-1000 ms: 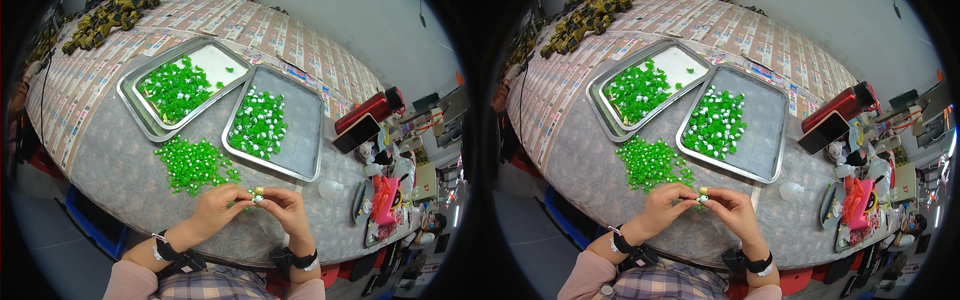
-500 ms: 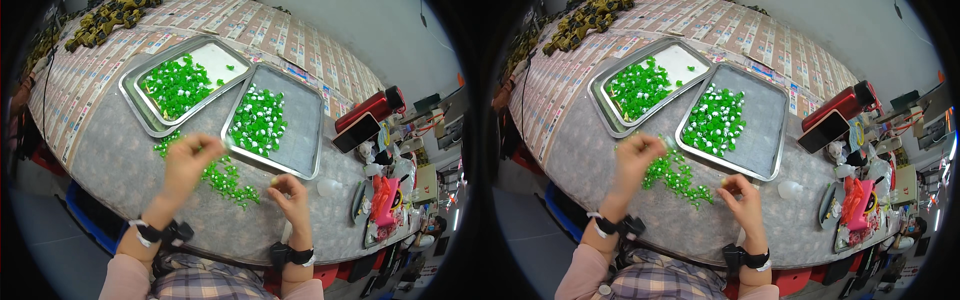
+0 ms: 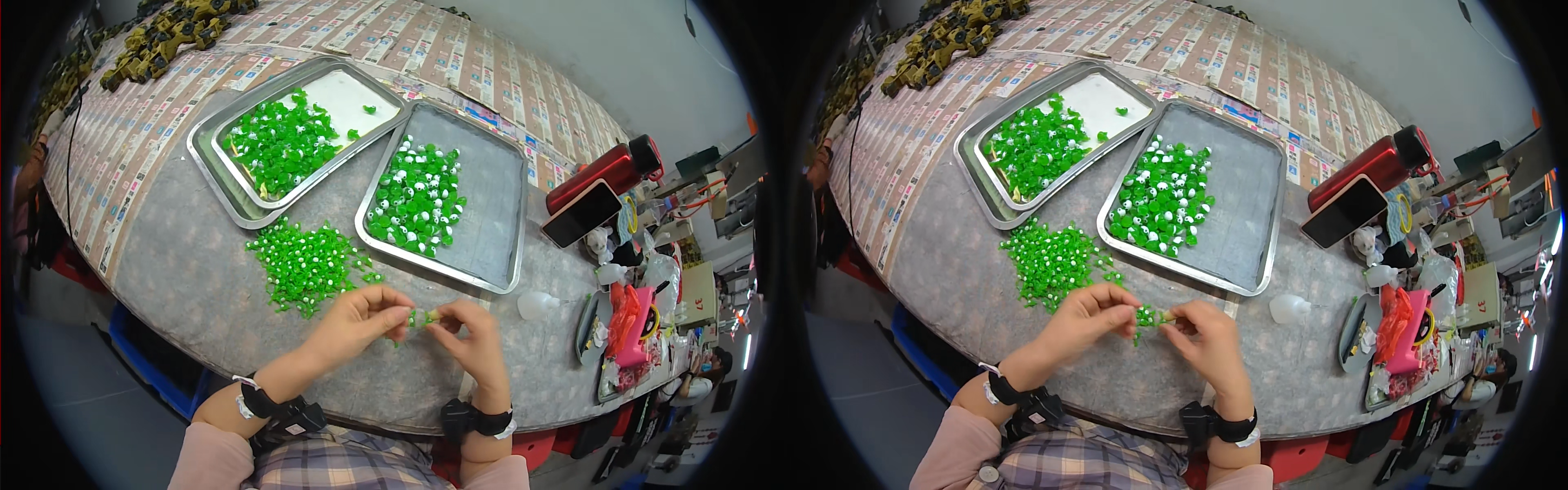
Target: The person repeatedly picks up small green plastic pieces, applies a white substance from a squeeze bottle, and places the finished items into a metal tray. The process is repetitive and involves handling small objects one at a time.
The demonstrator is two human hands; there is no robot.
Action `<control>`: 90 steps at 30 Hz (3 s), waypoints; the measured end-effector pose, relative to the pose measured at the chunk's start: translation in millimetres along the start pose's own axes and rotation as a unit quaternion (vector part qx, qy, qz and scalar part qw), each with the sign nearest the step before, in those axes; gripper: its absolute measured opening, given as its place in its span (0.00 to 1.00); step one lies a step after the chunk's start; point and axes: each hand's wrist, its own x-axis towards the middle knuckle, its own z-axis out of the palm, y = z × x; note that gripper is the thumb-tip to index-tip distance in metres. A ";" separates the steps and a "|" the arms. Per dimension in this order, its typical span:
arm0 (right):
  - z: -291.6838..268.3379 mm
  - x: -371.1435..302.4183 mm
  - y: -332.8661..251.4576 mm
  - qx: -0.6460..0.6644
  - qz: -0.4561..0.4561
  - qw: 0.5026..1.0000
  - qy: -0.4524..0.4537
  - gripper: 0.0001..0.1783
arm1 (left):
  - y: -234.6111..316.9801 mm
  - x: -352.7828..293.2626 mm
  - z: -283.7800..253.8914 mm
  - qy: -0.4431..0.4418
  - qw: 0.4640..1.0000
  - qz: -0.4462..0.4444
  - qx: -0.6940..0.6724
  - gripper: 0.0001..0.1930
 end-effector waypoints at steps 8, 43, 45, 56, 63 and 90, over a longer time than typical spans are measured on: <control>13.3 2.5 -19.9 0.004 -0.104 0.993 0.061 0.08 | -7.1 3.1 1.5 -0.053 0.979 -0.152 -0.122 0.13; -21.0 0.1 -59.6 0.234 -0.080 0.865 0.437 0.38 | -3.0 1.8 -5.1 0.011 0.988 -0.070 -0.137 0.07; -11.3 4.6 -67.5 0.259 -0.068 0.869 0.415 0.37 | -4.5 2.2 -5.5 0.009 0.986 -0.072 -0.149 0.07; 8.1 7.5 -43.6 0.053 -0.220 0.910 0.348 0.32 | -4.8 2.6 -4.6 0.000 0.985 -0.078 -0.152 0.07; 8.1 5.3 -43.3 0.057 -0.215 0.920 0.322 0.31 | -4.8 2.3 -5.3 -0.005 0.985 -0.078 -0.157 0.07; 8.5 4.0 -34.4 0.081 -0.198 0.907 0.363 0.30 | -6.7 2.2 -2.3 0.034 0.996 0.041 -0.070 0.06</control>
